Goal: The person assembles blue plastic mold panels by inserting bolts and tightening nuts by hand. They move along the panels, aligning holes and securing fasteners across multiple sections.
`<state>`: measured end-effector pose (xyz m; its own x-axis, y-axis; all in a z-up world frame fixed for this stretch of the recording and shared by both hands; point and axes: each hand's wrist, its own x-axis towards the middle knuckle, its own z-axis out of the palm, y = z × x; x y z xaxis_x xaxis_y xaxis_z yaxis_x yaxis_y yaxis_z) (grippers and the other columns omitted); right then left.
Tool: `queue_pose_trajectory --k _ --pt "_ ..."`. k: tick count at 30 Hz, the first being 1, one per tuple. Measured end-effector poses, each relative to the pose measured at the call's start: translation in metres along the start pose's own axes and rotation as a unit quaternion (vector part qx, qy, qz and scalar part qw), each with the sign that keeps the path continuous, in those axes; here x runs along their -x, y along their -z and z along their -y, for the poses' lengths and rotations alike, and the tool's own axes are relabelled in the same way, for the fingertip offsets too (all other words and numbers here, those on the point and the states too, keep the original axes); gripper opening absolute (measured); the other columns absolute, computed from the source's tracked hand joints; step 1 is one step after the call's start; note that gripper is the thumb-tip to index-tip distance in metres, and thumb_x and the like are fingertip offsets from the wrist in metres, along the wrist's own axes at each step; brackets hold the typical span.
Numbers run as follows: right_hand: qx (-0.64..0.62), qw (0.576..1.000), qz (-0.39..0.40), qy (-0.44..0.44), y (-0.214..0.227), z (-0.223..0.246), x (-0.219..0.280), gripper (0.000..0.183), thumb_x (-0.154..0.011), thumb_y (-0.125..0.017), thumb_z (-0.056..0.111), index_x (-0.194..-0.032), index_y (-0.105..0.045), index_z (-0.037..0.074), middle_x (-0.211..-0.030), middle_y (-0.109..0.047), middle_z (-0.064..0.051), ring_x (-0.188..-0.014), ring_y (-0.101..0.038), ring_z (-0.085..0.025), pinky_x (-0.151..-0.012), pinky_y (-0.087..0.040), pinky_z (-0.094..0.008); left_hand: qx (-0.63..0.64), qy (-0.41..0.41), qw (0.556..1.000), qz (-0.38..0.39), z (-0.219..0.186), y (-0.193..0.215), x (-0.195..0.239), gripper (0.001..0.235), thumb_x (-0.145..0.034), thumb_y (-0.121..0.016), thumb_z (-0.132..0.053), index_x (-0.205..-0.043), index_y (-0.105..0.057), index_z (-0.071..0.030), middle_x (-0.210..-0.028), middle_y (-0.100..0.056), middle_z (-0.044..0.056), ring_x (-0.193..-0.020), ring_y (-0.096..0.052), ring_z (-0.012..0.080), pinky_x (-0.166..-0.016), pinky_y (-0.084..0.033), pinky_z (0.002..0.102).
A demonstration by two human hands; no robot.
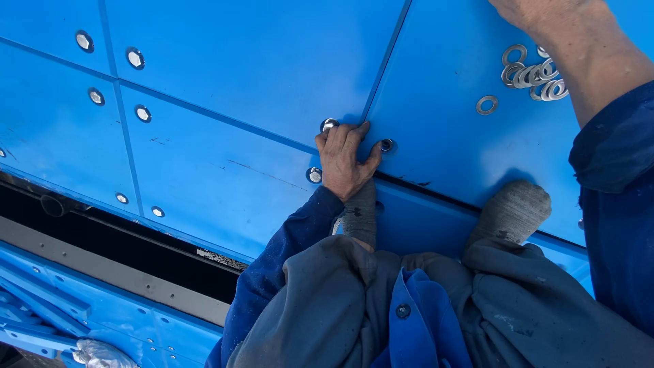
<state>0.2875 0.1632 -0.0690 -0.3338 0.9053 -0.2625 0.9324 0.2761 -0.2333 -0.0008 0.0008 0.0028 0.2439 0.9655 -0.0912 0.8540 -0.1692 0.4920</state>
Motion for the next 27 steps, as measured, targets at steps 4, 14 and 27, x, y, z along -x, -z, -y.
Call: queue_pose_trajectory --k 4,14,27 --pt "0.003 0.998 0.048 -0.047 0.021 -0.019 -0.006 0.017 -0.115 -0.055 0.014 -0.108 -0.068 0.005 -0.072 -0.064 -0.015 -0.063 -0.066 -0.024 -0.055 -0.052 -0.039 0.037 -0.004 0.999 -0.009 0.0 0.003 -0.006 0.039 -0.092 -0.08 -0.029 -0.124 -0.07 -0.009 -0.104 -0.062 0.006 -0.099 -0.059 0.0226 -0.096 -0.039 0.046" --pt "-0.118 0.915 -0.333 -0.195 0.177 -0.104 0.197 0.019 -0.106 -0.071 -0.006 -0.121 -0.061 -0.001 -0.117 -0.057 -0.019 -0.097 -0.066 -0.03 -0.079 -0.055 -0.039 0.048 -0.025 0.997 -0.059 -0.015 0.042 -0.023 0.035 -0.095 -0.076 -0.027 -0.124 -0.069 -0.009 -0.104 -0.063 0.008 -0.103 -0.059 0.0255 -0.099 -0.035 0.046" --pt "0.021 0.833 -0.12 -0.539 0.054 -0.304 0.391 0.026 -0.104 -0.068 0.007 -0.127 -0.058 0.0 -0.125 -0.057 -0.025 -0.107 -0.067 -0.04 -0.091 -0.058 -0.051 0.03 0.005 0.997 -0.076 -0.022 0.026 -0.033 0.026 -0.1 -0.071 -0.023 -0.12 -0.07 -0.008 -0.099 -0.063 0.007 -0.096 -0.06 0.0244 -0.101 -0.035 0.045"
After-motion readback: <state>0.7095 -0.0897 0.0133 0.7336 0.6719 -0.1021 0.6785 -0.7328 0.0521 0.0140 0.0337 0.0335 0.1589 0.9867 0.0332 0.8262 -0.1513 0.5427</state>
